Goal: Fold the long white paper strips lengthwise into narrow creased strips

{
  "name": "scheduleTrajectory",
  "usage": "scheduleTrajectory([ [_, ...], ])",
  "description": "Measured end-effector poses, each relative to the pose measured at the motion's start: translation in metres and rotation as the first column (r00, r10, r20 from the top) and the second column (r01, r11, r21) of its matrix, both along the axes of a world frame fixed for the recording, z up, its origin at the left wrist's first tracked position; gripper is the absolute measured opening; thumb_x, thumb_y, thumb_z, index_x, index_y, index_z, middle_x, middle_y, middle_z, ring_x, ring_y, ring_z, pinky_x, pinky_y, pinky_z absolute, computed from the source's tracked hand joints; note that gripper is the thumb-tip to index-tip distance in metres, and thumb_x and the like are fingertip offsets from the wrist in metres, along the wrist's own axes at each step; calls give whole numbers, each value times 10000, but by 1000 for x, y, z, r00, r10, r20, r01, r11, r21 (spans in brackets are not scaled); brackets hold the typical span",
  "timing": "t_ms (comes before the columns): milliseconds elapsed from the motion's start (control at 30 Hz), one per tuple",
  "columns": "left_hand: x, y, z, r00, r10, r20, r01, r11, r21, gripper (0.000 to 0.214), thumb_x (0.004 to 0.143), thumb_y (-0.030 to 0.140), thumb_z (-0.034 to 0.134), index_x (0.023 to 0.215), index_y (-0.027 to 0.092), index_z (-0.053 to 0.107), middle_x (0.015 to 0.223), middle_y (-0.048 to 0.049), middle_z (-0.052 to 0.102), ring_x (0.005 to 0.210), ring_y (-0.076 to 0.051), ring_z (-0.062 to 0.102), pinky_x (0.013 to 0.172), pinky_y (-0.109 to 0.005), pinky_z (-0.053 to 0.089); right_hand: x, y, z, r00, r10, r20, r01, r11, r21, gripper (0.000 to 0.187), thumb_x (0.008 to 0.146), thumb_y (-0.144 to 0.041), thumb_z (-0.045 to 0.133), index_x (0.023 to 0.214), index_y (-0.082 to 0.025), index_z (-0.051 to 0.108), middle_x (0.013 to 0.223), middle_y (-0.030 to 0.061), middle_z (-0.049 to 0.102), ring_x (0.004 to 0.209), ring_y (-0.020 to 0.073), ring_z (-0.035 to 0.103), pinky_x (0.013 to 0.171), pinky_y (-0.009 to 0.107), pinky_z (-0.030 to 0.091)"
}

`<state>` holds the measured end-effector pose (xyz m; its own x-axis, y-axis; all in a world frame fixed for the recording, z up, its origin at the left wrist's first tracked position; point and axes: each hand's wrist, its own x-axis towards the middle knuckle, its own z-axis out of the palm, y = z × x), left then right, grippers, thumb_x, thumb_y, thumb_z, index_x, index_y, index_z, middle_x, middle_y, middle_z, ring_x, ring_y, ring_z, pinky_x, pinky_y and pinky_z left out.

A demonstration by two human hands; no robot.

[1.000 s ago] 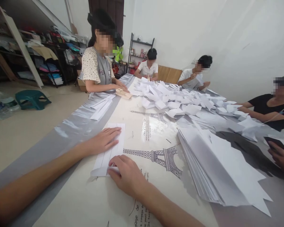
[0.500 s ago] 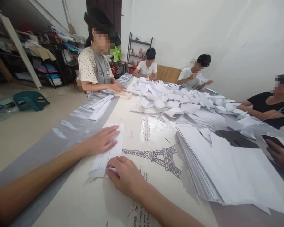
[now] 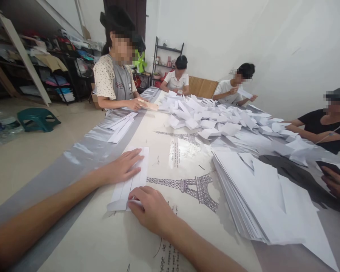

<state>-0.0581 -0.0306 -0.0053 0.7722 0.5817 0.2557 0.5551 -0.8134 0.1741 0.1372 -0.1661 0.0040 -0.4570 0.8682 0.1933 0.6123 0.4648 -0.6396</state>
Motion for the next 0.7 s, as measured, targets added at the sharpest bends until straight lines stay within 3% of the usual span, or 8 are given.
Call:
scheduleTrajectory([
  [533, 2, -2, 6, 1000, 5, 5, -5, 1000, -21, 450, 1017, 464, 353, 1362, 195, 456, 1559, -149, 358, 1440, -323, 325, 1141, -491, 332, -3, 1, 3, 996, 20, 85, -23, 999, 39, 106, 956, -157, 481, 979, -208, 571, 929, 43, 666, 862, 190, 593, 742, 324, 457],
  [700, 1, -1, 4, 1000, 2, 6, -2, 1000, -11, 446, 1018, 455, 364, 1364, 188, 455, 1560, -153, 351, 1445, -314, 316, 1157, -477, 311, 3, 1, 8, 998, 66, 21, -64, 996, -69, 169, 868, -255, 664, 1008, -226, 573, 807, -9, 602, 761, 156, 554, 663, 272, 441],
])
